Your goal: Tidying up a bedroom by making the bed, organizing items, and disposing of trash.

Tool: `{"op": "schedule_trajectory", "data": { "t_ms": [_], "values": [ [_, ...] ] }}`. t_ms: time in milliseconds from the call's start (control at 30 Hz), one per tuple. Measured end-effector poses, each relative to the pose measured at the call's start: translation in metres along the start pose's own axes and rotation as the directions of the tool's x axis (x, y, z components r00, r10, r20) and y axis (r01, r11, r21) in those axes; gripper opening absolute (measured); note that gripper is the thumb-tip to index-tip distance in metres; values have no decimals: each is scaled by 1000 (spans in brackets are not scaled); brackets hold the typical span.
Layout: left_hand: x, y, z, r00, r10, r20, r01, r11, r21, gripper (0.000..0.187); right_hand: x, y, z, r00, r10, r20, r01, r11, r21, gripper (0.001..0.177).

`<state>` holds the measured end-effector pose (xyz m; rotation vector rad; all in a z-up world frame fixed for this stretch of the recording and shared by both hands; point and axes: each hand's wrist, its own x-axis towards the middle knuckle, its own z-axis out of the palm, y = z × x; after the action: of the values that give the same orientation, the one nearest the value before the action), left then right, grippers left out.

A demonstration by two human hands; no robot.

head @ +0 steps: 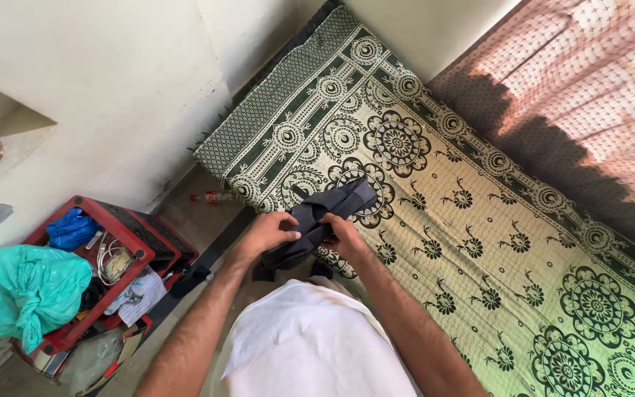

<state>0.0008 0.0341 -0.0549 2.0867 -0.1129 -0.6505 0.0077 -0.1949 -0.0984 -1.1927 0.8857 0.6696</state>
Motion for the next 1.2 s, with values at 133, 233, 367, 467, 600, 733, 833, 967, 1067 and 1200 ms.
{"op": "schedule_trajectory", "data": {
  "t_ms": [133, 233, 367, 467, 600, 733, 833, 967, 1067, 1200],
  "values": [
    [1, -25, -10, 1000, -25, 0, 25, 997, -75, 40, 28, 11, 2, 1000, -18, 4, 18, 997, 80, 22],
    [-1, -39, -15, 1000, -17, -18, 14, 987, -161, 35, 31, 11, 9, 999, 6, -33, -3, 996, 86, 22],
    [-8, -50, -26, 999, -18, -27, 13, 984, -176, 34, 13, 0, 25, 992, -16, -127, 24, 998, 66, 22],
    [-14, -58, -39, 998, -51, -23, 47, 988, -150, 34, -13, -17, 44, 988, -51, -148, 63, 995, 80, 23],
    [-16, -78, -55, 994, -102, -47, 94, 984, -150, 33, -48, -43, 75, 974, -115, -194, 127, 991, 50, 24],
    [-21, -103, -73, 987, -148, -59, 139, 981, -138, 31, -48, -61, 98, 961, -225, -160, 222, 974, -38, 25],
    [-25, -122, -86, 983, -132, -132, 114, 985, -131, 29, -51, -91, 116, 941, -328, -78, 329, 944, -2, 26],
    [-39, -137, -110, 968, -169, -188, 149, 982, -114, 26, -46, -135, 120, 919, -357, -166, 335, 931, -146, 42],
    [-41, -146, -123, 953, -196, -230, 157, 972, -177, 25, -32, -176, 116, 849, -479, -225, 393, 855, -338, 52],
    [-28, -157, -132, 935, -240, -262, 150, 934, -324, 25, -13, -242, 128, 656, -731, -187, 519, 617, -591, 51]
  ]
}}
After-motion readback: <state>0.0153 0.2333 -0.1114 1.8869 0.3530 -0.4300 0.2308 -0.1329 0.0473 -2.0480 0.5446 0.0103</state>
